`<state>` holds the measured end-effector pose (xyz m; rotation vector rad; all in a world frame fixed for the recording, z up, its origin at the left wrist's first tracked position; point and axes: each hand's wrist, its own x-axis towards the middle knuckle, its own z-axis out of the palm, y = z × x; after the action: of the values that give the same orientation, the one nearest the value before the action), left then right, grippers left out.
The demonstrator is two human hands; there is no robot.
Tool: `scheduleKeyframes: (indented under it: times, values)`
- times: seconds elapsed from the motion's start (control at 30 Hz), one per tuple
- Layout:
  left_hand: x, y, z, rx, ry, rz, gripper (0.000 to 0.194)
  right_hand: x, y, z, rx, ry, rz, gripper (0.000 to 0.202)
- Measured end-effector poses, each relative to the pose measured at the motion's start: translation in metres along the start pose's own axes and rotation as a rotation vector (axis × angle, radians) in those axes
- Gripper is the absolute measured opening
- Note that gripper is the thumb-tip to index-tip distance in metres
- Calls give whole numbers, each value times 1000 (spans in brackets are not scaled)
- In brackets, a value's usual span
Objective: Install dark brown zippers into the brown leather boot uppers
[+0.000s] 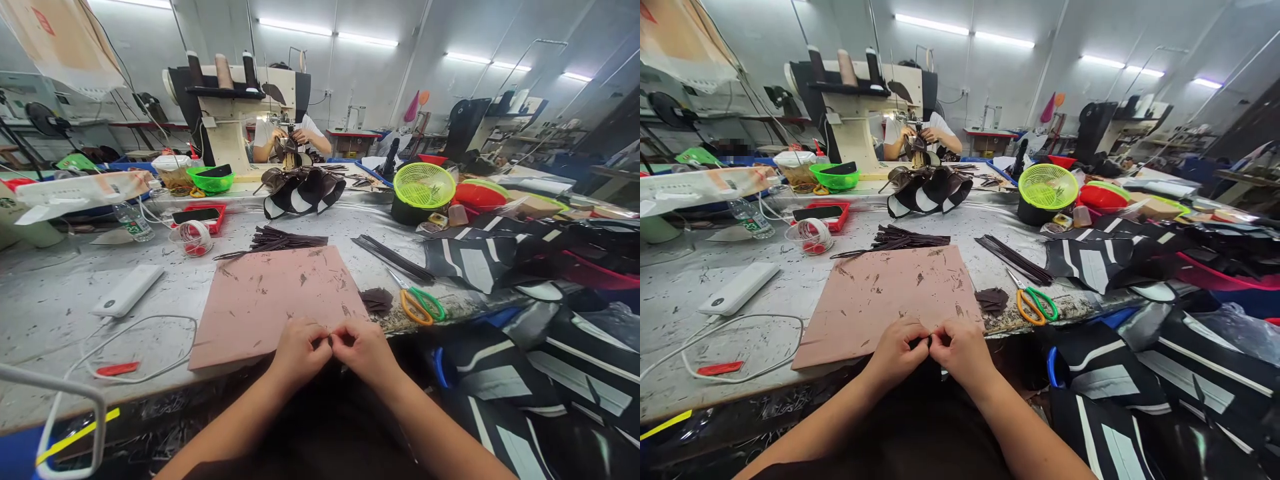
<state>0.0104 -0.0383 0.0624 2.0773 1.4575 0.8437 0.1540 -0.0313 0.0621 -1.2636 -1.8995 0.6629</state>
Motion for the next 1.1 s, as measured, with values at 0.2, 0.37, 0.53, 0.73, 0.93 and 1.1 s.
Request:
scheduleKeyframes:
  times: [0.2,0.37,0.53,0.73,0.93,1.1]
  values:
    - [2,-3,-7,-129,-38,56,19,0,7,1,563,-128,350,15]
    - [1,-4,-10,-203,-71,60,18,-4,13,8,827,-75,446,14]
    - [2,-6,-11,-258,-86,46,17,-7,15,7,797,-78,425,14]
    - [3,-6,-10,-274,-92,29,17,-7,4,5,463,-14,207,9]
    - [2,-4,-13,-267,-112,-44,17,-8,17,-6,484,304,201,8]
    - [2,-5,-12,-271,-152,-66,19,-16,18,-27,220,252,-61,5]
